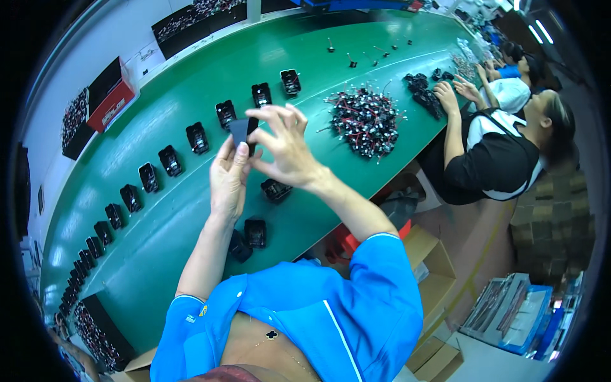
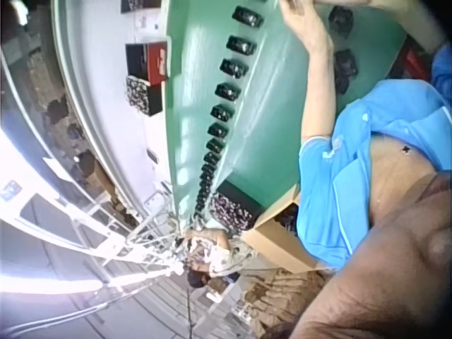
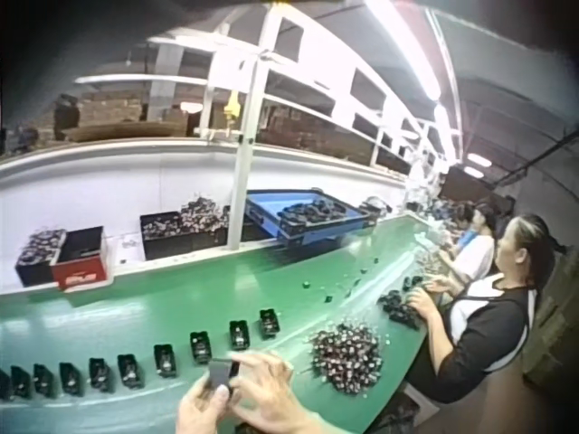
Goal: Assembling small electronic housing components by hand at a manual station on a production line.
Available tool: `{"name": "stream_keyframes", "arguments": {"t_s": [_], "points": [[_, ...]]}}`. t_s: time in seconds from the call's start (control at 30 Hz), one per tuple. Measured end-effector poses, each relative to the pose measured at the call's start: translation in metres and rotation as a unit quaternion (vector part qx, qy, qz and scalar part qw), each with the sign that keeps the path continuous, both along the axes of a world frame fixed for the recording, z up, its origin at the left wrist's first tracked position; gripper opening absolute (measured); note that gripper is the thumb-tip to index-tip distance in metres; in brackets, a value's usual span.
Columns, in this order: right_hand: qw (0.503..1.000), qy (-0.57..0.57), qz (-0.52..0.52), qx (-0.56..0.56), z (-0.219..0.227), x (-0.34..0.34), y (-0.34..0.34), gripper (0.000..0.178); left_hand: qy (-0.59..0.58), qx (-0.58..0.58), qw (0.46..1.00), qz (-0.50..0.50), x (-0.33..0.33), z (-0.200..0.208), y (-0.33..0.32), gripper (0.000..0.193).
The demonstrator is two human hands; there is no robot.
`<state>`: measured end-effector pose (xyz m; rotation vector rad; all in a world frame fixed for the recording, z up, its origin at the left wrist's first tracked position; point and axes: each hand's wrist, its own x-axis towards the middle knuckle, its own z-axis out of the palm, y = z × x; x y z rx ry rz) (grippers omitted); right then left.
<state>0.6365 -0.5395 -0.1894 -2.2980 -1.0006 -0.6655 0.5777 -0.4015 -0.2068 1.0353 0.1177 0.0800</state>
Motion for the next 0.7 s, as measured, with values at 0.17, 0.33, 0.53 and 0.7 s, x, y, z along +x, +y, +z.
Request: {"name": "stream_keyframes", "arguments": {"t_s": [0.17,0.33,0.53,0.7], "points": [[0.957,-0.07,-0.175,-0.221,0.023,0.117,-0.06,0.025,-0.031,0.384,0.908,-0.161,0.01,-0.017,-0.003,0.055],[0.909,0.041,-0.197,-0.364,0.001,0.204,-0.097,0.026,-0.089,0.547,0.788,-0.267,0.019,-0.027,-0.009,0.045],[0.875,0.099,-0.171,-0.442,-0.009,0.227,-0.102,0.027,-0.084,0.594,0.727,-0.334,0.031,-0.026,-0.011,0.035],[0.895,0.121,-0.207,-0.376,0.011,0.238,-0.108,0.041,-0.08,0.575,0.733,-0.353,0.036,-0.026,-0.006,0.032]]}}
